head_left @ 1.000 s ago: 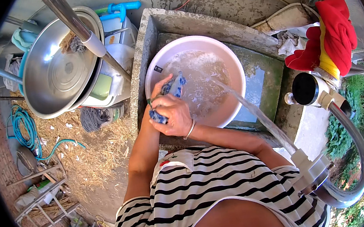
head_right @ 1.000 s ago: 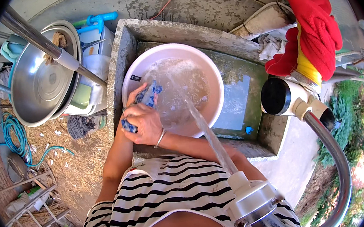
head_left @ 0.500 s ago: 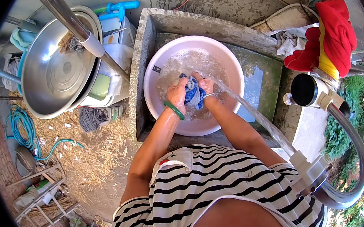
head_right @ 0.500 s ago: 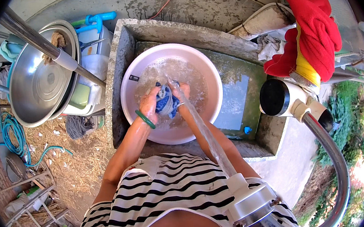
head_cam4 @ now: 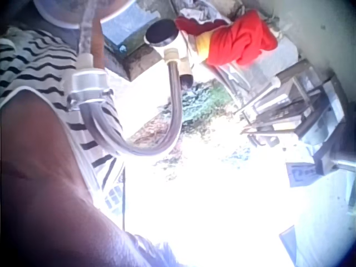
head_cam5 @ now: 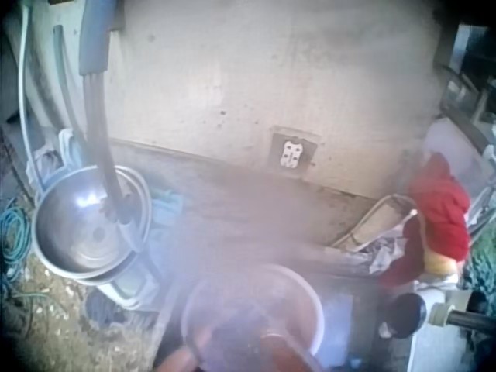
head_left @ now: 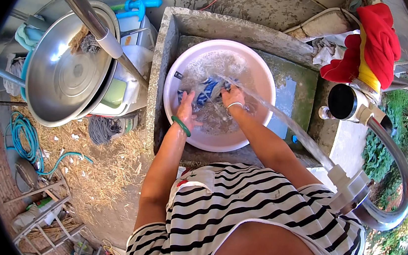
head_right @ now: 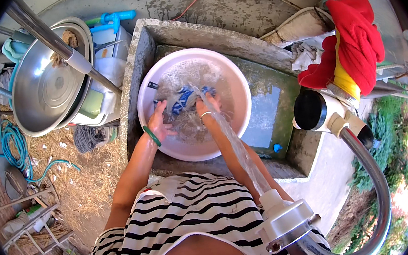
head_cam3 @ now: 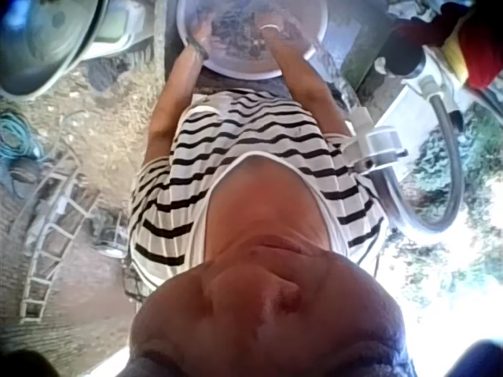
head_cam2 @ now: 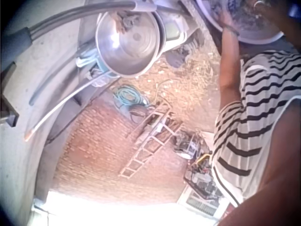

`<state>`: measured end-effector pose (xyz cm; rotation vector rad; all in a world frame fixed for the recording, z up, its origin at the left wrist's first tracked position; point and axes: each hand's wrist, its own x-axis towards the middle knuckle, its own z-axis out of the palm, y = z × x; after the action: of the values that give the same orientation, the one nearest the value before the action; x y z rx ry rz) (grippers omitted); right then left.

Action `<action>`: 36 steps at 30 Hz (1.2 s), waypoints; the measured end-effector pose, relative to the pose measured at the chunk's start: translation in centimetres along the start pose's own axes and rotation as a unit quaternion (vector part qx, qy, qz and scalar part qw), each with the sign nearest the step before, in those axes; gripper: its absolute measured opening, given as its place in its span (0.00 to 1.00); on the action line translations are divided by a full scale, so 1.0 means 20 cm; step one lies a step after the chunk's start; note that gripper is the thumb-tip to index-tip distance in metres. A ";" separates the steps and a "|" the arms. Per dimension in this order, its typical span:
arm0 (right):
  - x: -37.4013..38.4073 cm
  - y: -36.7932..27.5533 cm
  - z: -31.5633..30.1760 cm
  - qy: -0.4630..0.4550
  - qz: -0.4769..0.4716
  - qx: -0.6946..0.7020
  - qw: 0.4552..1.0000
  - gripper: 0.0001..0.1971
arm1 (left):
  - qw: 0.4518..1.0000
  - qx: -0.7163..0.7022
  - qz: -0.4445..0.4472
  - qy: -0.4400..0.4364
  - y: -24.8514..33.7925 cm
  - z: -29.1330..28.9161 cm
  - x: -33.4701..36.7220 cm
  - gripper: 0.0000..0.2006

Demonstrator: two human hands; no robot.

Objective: The person rinses a blue and white rag in a bowl of water at an outdoor sink, wrings it out, and then carries the bowl through a courtyard into a building.

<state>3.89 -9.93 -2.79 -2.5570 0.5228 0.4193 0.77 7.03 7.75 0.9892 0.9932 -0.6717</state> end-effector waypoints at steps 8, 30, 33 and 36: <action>-0.59 -0.54 -0.37 -0.066 -0.404 0.325 0.852 0.12 | 0.874 -0.251 -0.057 -0.413 0.11 -0.19 0.22 0.27; 0.05 0.10 0.12 -0.050 0.044 0.437 0.897 0.17 | 0.948 0.122 0.274 -0.108 0.12 0.25 -0.11 0.08; 0.16 0.25 0.00 -0.062 -0.098 0.226 0.967 0.25 | 0.973 0.077 0.202 -0.082 0.10 0.10 0.02 0.16; 0.16 0.19 -0.07 0.008 0.055 0.178 0.982 0.26 | 0.987 0.067 0.137 -0.053 0.13 -0.01 0.04 0.31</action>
<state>5.28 -14.72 -4.34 -2.1968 0.6825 0.3112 3.18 8.19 8.03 1.1703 0.7098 -0.5595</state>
